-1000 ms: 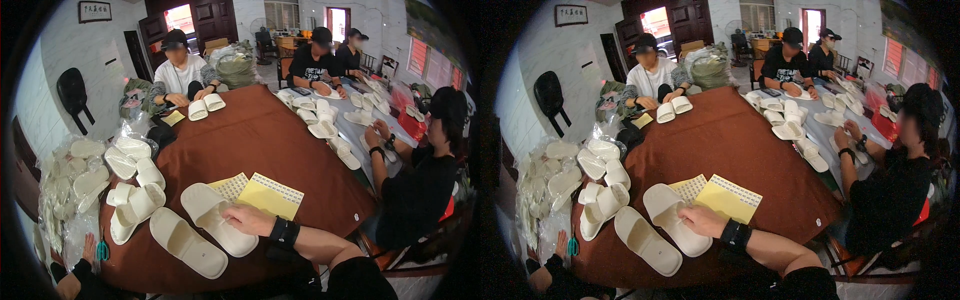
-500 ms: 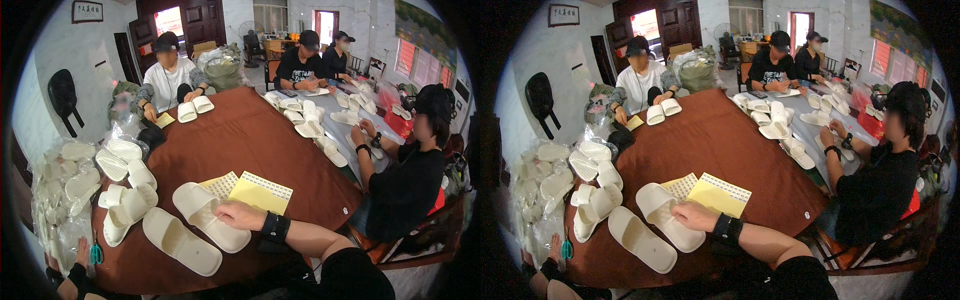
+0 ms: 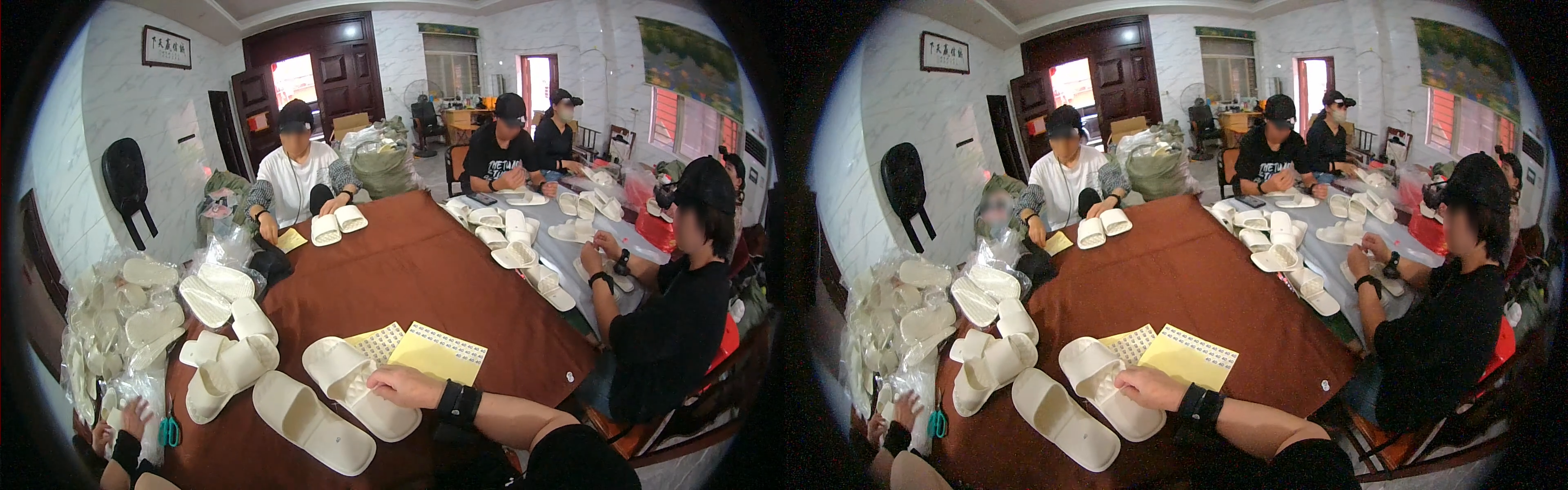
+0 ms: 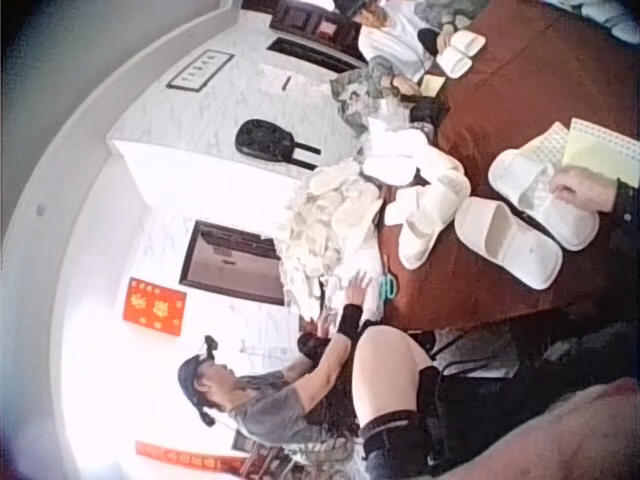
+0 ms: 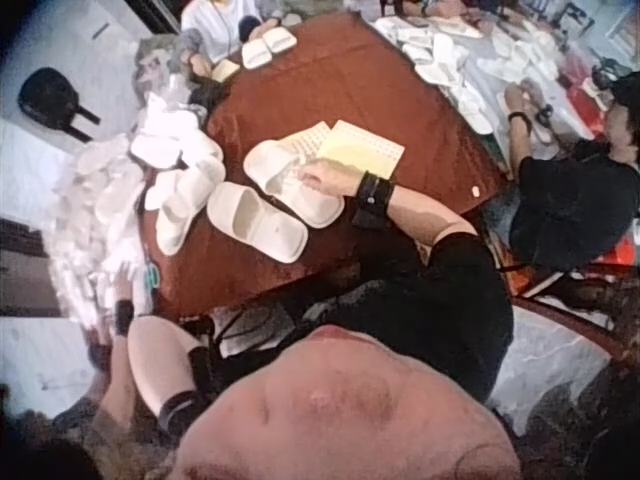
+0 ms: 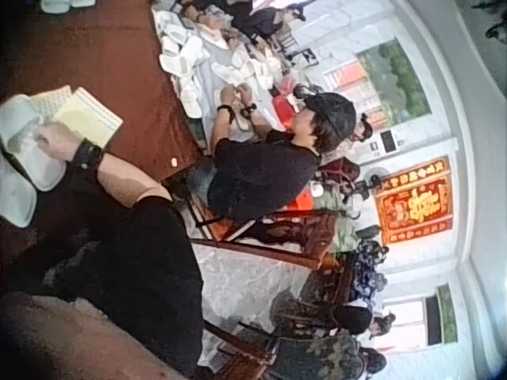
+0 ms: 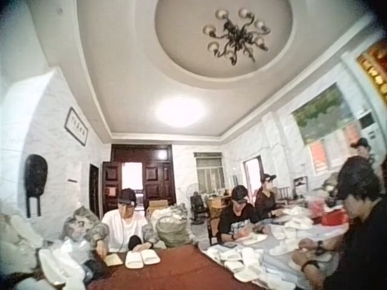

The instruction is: Inspecting white sandals and applying small size labels to the insoles while working at a production table.

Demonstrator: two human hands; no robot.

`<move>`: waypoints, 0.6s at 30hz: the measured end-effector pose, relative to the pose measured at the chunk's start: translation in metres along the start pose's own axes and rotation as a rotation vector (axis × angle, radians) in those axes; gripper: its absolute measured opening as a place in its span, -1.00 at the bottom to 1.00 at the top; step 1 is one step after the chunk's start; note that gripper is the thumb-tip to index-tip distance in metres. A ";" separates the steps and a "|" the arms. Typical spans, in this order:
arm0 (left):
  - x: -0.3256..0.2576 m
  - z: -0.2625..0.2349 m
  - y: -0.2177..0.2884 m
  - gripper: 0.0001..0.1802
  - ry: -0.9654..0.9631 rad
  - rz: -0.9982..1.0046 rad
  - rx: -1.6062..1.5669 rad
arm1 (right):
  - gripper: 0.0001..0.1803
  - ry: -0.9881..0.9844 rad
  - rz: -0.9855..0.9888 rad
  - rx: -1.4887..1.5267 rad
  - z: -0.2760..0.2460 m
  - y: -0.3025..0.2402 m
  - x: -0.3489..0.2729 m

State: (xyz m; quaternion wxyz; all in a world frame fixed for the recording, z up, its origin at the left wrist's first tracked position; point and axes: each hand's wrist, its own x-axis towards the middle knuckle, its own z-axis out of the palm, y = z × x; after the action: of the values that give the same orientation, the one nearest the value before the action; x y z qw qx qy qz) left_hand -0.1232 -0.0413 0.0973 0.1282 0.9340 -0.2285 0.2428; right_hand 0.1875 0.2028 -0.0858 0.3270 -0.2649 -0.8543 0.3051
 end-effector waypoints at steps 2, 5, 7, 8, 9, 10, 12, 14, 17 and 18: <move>0.005 0.000 -0.002 -0.77 -0.010 0.031 -0.022 | -0.88 0.018 -0.008 -0.016 0.001 0.005 0.001; 0.011 0.001 -0.006 -0.76 -0.007 0.075 -0.065 | -0.87 0.021 0.002 -0.011 0.000 0.004 0.001; 0.015 0.003 -0.010 -0.75 0.003 0.106 -0.098 | -0.87 0.002 0.038 -0.006 -0.002 0.002 0.003; 0.019 0.004 -0.013 -0.75 0.010 0.122 -0.117 | -0.86 0.013 0.024 -0.011 -0.002 0.001 0.003; 0.021 0.005 -0.015 -0.75 0.016 0.136 -0.132 | -0.86 0.022 0.006 -0.016 -0.003 0.001 0.005; 0.023 0.007 -0.016 -0.74 0.022 0.149 -0.146 | -0.82 -0.033 0.047 -0.043 -0.006 0.000 0.005; 0.028 0.009 -0.017 -0.74 0.031 0.171 -0.173 | -0.82 -0.040 0.074 -0.028 -0.007 -0.002 0.006; 0.034 0.009 -0.015 -0.73 0.034 0.177 -0.185 | -0.82 -0.022 0.056 -0.003 -0.004 -0.002 0.009; 0.049 0.009 -0.001 -0.72 0.027 0.137 -0.168 | -0.85 -0.021 0.071 0.005 0.000 -0.005 0.008; 0.054 0.009 0.008 -0.72 0.025 0.110 -0.155 | -0.85 -0.020 0.047 0.000 -0.002 -0.004 0.007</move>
State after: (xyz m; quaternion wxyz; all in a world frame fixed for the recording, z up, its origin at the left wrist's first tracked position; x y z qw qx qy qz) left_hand -0.0815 -0.0707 0.1182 0.1896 0.9041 -0.2961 0.2428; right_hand 0.1834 0.2056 -0.0791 0.3113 -0.2818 -0.8510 0.3155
